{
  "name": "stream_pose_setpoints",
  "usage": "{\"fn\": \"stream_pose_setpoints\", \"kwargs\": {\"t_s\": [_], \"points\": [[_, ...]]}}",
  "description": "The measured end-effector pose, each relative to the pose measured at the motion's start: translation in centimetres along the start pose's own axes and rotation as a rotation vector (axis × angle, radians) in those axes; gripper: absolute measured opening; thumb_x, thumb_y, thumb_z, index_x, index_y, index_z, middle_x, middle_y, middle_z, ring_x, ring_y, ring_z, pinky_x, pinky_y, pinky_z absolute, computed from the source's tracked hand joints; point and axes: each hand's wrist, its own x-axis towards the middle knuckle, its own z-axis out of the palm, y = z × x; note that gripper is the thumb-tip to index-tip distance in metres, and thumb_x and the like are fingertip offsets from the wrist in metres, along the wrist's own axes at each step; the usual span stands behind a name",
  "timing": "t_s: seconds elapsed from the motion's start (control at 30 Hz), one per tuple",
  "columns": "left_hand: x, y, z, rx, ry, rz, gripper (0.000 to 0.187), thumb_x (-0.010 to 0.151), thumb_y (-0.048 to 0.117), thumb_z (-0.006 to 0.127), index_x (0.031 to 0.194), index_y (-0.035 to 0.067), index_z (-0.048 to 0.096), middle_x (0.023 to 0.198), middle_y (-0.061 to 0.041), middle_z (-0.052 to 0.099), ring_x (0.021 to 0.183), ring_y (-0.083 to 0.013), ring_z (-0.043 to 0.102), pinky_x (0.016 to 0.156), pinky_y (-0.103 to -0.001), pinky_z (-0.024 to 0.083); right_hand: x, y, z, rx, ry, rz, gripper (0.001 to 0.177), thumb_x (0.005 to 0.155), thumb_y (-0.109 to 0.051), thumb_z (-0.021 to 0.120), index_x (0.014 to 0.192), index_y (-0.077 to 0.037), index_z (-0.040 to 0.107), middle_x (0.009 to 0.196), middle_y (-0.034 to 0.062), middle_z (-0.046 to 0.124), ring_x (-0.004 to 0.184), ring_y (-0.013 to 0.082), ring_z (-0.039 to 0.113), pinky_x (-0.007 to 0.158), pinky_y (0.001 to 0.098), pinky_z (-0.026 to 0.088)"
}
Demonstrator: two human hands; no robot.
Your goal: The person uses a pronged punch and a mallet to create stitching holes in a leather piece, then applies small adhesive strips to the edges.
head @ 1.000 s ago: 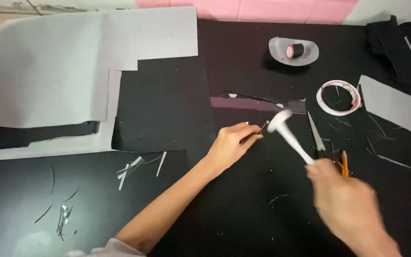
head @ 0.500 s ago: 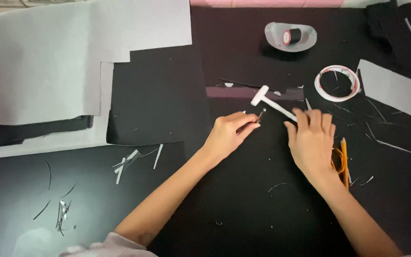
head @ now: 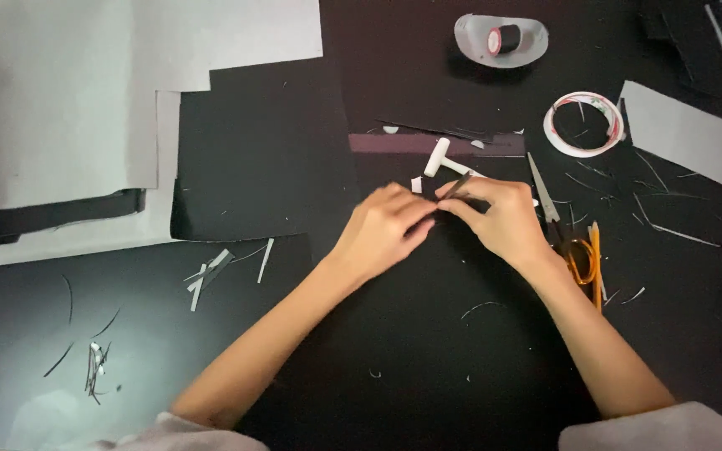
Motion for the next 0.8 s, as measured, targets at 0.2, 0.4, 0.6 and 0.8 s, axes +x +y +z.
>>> {"fn": "stream_pose_setpoints", "kwargs": {"t_s": [0.2,0.4,0.6,0.8], "points": [[-2.2,0.2,0.9,0.234,-0.05,0.176,0.014,0.091,0.02,0.074,0.099,0.008,0.075,0.098,-0.008,0.071,0.105,-0.0238,0.067,0.088,-0.032,0.059,-0.2,0.5,0.2,0.041,-0.033,0.039,0.01,0.087,0.004,0.081,0.096,0.001,0.078,0.091,0.0161,0.079,0.089,0.0323,0.077,0.08,0.0414,0.061],[-2.2,-0.2,1.3,0.301,-0.035,0.226,0.017,0.092,0.018,0.069,0.103,0.007,0.075,0.098,-0.008,0.068,0.103,-0.0248,0.067,0.092,-0.034,0.058,-0.4,1.4,0.2,0.136,-0.013,0.151,0.01,0.087,0.003,0.08,0.095,-0.002,0.079,0.089,0.0126,0.079,0.091,0.027,0.078,0.081,0.0376,0.062],[-2.1,0.0,1.3,0.342,-0.031,0.236,0.018,0.09,0.015,0.066,0.101,0.004,0.075,0.096,-0.009,0.067,0.104,-0.0249,0.068,0.093,-0.034,0.058,-0.9,3.5,0.7,0.282,0.052,0.26,0.01,0.09,0.001,0.08,0.099,0.001,0.076,0.092,0.0161,0.077,0.093,0.0245,0.076,0.083,0.0368,0.062],[-2.8,-0.1,1.2,0.324,-0.053,0.231,0.026,0.087,0.015,0.07,0.109,0.004,0.076,0.103,-0.01,0.069,0.109,-0.0277,0.068,0.097,-0.039,0.058,-1.2,3.2,1.2,0.283,0.091,0.198,0.011,0.089,0.005,0.081,0.099,0.003,0.076,0.092,0.0182,0.077,0.098,0.0286,0.076,0.085,0.0399,0.062]]}}
